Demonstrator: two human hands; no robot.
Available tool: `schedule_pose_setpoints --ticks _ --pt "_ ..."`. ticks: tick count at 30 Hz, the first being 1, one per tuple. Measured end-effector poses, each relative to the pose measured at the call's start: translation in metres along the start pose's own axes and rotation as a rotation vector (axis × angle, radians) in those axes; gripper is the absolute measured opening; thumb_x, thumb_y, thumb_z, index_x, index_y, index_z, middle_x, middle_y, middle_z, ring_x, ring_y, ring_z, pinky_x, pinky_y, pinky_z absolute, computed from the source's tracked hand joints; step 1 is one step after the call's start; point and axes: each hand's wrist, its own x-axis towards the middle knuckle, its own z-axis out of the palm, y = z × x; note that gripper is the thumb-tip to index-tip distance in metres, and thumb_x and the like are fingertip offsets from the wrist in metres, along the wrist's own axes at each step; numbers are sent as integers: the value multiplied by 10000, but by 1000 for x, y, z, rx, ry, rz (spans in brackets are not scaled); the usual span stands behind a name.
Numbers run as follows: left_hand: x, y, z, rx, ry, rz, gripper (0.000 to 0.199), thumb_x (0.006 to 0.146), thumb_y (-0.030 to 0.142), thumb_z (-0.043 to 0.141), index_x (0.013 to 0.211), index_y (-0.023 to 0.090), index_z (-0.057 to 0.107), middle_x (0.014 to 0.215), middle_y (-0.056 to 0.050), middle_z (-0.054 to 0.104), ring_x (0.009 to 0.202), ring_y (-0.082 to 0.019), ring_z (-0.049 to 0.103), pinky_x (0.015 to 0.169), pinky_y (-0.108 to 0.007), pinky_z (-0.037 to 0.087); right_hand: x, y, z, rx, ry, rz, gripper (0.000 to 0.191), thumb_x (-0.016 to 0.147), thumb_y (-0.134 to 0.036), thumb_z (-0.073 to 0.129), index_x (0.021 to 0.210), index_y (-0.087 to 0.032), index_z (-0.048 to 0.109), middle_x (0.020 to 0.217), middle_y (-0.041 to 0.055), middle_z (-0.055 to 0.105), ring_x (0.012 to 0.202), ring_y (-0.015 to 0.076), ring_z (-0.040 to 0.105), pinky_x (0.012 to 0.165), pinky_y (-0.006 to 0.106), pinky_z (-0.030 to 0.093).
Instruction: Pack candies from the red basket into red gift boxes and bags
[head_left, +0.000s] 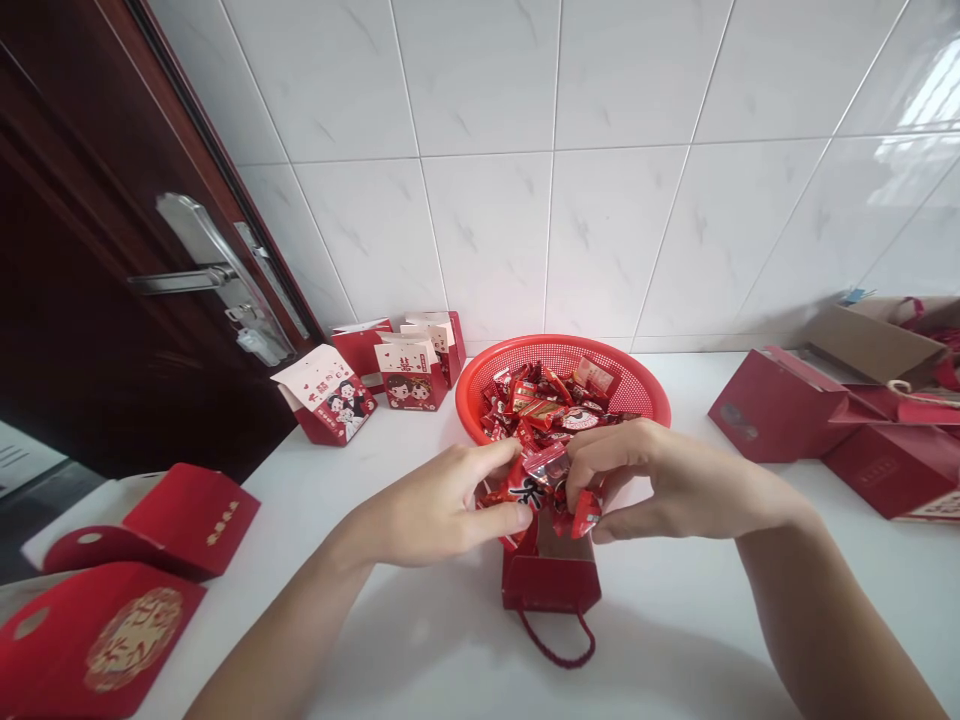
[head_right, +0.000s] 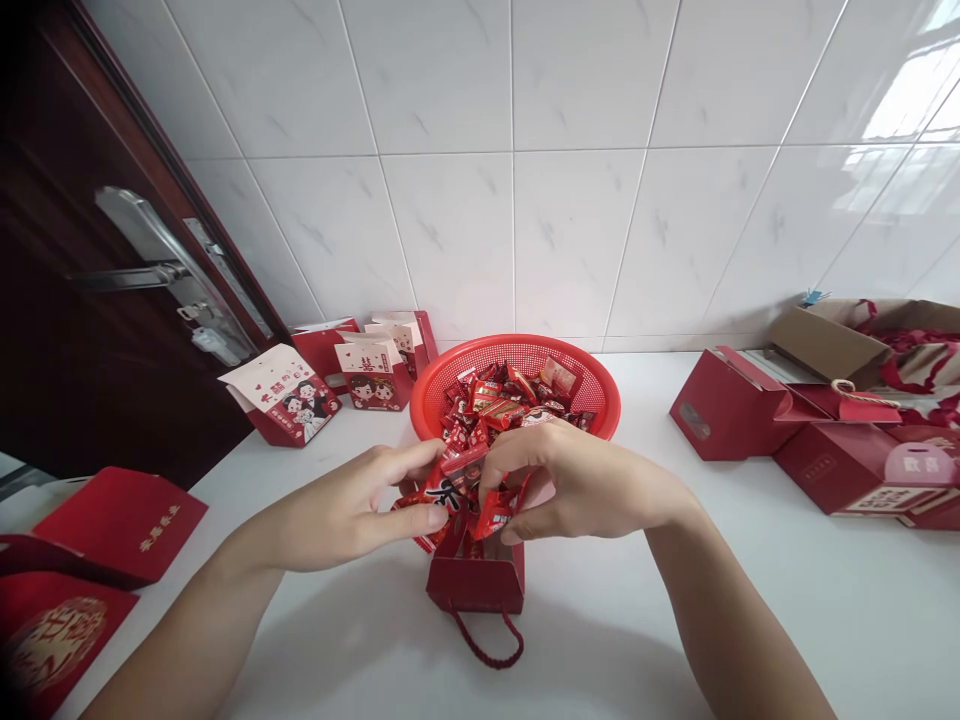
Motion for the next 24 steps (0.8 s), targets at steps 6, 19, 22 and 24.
schedule_pose_setpoints --ticks 6,19,22,24 --pt "1 1 -2 -3 -117 16 198 894 407 591 860 224 658 707 8 613 639 -191 539 608 -285 391 2 4 3 -36 -136 -20 147 814 -121 748 952 -173 739 974 45 729 872 155 697 783 258 597" --pt "1 -5 -8 72 -14 27 220 911 417 589 970 249 719 725 0 668 658 -213 591 635 -283 397 7 0 7 -12 -193 -108 50 865 -160 734 911 -170 751 970 55 744 873 157 693 795 269 554" --pt "-1 -7 -11 65 6 16 234 905 438 605 991 256 726 683 10 642 649 -218 586 649 -290 389 7 -2 7 -19 -164 -149 78 892 -229 731 913 -158 755 954 69 748 867 164 690 800 284 548" --pt "-2 -9 -12 78 7 1 244 904 466 610 976 262 721 645 19 612 636 -217 576 648 -293 381 6 -3 5 -38 -170 -155 89 903 -239 721 920 -159 756 951 74 747 853 166 684 785 290 545"
